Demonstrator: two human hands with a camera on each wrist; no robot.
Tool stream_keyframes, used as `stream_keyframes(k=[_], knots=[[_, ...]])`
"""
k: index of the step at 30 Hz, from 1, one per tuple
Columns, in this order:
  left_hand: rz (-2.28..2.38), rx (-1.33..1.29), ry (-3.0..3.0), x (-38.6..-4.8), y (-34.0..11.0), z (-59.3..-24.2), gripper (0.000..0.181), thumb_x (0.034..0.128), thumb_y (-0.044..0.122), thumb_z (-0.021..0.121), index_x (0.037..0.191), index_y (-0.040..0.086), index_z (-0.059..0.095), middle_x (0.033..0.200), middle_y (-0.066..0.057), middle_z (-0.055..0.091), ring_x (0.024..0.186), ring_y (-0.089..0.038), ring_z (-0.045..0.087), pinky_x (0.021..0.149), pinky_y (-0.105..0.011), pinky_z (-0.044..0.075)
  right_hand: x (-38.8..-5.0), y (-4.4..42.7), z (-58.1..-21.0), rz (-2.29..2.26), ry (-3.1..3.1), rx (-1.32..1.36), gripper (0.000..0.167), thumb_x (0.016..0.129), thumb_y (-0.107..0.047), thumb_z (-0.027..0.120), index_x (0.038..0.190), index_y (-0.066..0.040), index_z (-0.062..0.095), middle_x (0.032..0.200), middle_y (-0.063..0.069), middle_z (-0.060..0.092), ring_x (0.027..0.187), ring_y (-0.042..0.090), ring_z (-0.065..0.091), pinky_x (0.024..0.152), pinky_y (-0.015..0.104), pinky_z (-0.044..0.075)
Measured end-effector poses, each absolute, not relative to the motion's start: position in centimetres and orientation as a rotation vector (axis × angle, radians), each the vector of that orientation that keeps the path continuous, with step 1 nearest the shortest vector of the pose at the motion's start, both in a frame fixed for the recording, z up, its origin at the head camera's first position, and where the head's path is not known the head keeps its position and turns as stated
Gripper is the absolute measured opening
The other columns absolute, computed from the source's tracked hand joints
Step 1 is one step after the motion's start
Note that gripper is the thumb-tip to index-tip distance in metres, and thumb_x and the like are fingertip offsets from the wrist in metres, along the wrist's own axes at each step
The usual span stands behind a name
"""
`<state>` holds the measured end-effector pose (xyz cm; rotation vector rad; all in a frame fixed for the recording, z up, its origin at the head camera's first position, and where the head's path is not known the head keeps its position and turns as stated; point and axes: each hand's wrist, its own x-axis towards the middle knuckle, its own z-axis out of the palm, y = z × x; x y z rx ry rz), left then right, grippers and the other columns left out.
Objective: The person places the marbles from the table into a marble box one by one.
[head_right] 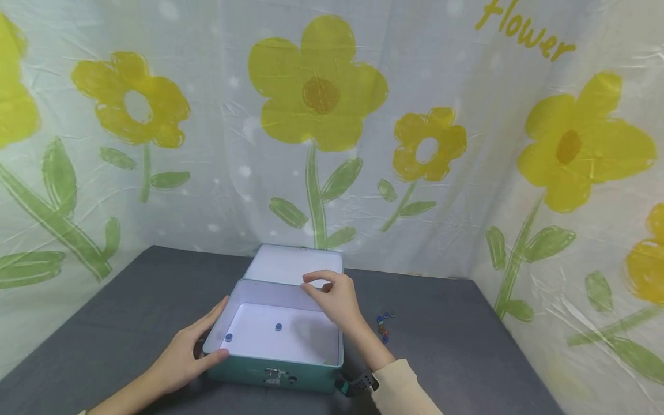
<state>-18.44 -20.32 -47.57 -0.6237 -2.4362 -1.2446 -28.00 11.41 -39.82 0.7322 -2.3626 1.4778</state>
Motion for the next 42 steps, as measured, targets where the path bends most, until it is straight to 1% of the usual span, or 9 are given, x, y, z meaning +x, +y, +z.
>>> stream_keyframes(k=[4,9,13,20,25,30,33,37,42], knots=[[-1.244,-0.624,-2.437,-18.2,-20.3,-47.5,0.095,0.0886,0.031,0.084,0.166,0.008,0.035,0.165,-0.024,0.041,0.063,0.002,0.041,0.052,-0.021,0.041,-28.0,12.4,-39.8,1.459,-2.355,0.703,0.014,0.095,-0.014,0.082,0.108,-0.013,0.084,0.058,0.015,0.062,0.043,0.000,0.027,0.046,0.021,0.026],[-1.255,-0.619,-2.441,-18.1,-20.3,-47.5,0.095,0.0889,0.031,0.084,0.167,0.009,0.034,0.165,-0.024,0.041,0.063,0.002,0.041,0.053,-0.021,0.042,-28.1,13.9,-39.8,1.425,-2.360,0.652,0.014,0.094,-0.014,0.082,0.108,-0.010,0.083,0.046,0.000,0.047,0.042,0.000,0.026,0.044,0.022,0.025],[-1.252,-0.621,-2.445,-18.3,-20.3,-47.4,0.095,0.0891,0.032,0.084,0.167,0.011,0.034,0.165,-0.024,0.042,0.062,0.002,0.040,0.052,-0.021,0.042,-28.0,15.6,-39.6,1.413,-2.375,0.587,0.016,0.095,-0.014,0.082,0.110,-0.011,0.083,0.047,-0.003,0.049,0.043,0.002,0.028,0.045,0.022,0.025],[-1.254,-0.628,-2.433,-18.5,-20.3,-47.5,0.095,0.0883,0.029,0.085,0.167,0.010,0.034,0.165,-0.023,0.042,0.061,0.002,0.041,0.052,-0.021,0.041,-28.0,19.2,-40.1,1.382,-2.379,0.547,0.019,0.096,-0.016,0.080,0.115,-0.012,0.081,0.045,-0.007,0.036,0.041,0.002,0.025,0.044,0.021,0.023],[-1.263,-0.630,-2.427,-18.5,-20.4,-47.7,0.095,0.0883,0.028,0.085,0.167,0.009,0.034,0.165,-0.024,0.041,0.059,0.002,0.040,0.051,-0.022,0.041,-27.8,21.8,-40.5,1.322,-2.409,0.502,0.021,0.096,-0.019,0.081,0.115,-0.012,0.081,0.046,-0.001,0.047,0.041,0.002,0.026,0.044,0.022,0.026],[-1.242,-0.646,-2.411,-18.8,-20.4,-47.5,0.095,0.0897,0.033,0.084,0.167,0.011,0.033,0.164,-0.025,0.042,0.061,0.002,0.041,0.052,-0.021,0.042,-27.9,24.2,-40.6,1.260,-2.423,0.445,0.021,0.096,-0.019,0.081,0.116,-0.013,0.081,0.063,0.014,0.068,0.040,0.001,0.029,0.043,0.022,0.025],[-1.241,-0.652,-2.417,-18.9,-20.3,-47.4,0.095,0.0902,0.033,0.083,0.167,0.010,0.033,0.164,-0.025,0.041,0.060,0.003,0.040,0.052,-0.021,0.041,-27.7,25.5,-40.8,1.231,-2.435,0.420,0.022,0.097,-0.019,0.080,0.117,-0.011,0.080,0.060,0.020,0.064,0.039,0.000,0.027,0.041,0.023,0.024],[-1.256,-0.655,-2.424,-18.7,-20.3,-47.4,0.095,0.0900,0.031,0.084,0.167,0.009,0.032,0.164,-0.027,0.040,0.059,0.003,0.039,0.051,-0.021,0.041,-27.1,26.9,-41.5,1.203,-2.456,0.389,0.022,0.097,-0.018,0.079,0.118,-0.009,0.080,0.056,0.019,0.062,0.038,-0.001,0.024,0.039,0.024,0.025],[-1.256,-0.636,-2.435,-18.4,-20.5,-47.8,0.095,0.0893,0.029,0.084,0.167,0.009,0.033,0.165,-0.026,0.040,0.059,0.003,0.039,0.051,-0.021,0.041,-26.9,28.4,-42.8,1.175,-2.493,0.340,0.024,0.098,-0.019,0.079,0.119,-0.008,0.079,0.066,0.014,0.071,0.038,0.000,0.028,0.039,0.025,0.027]])
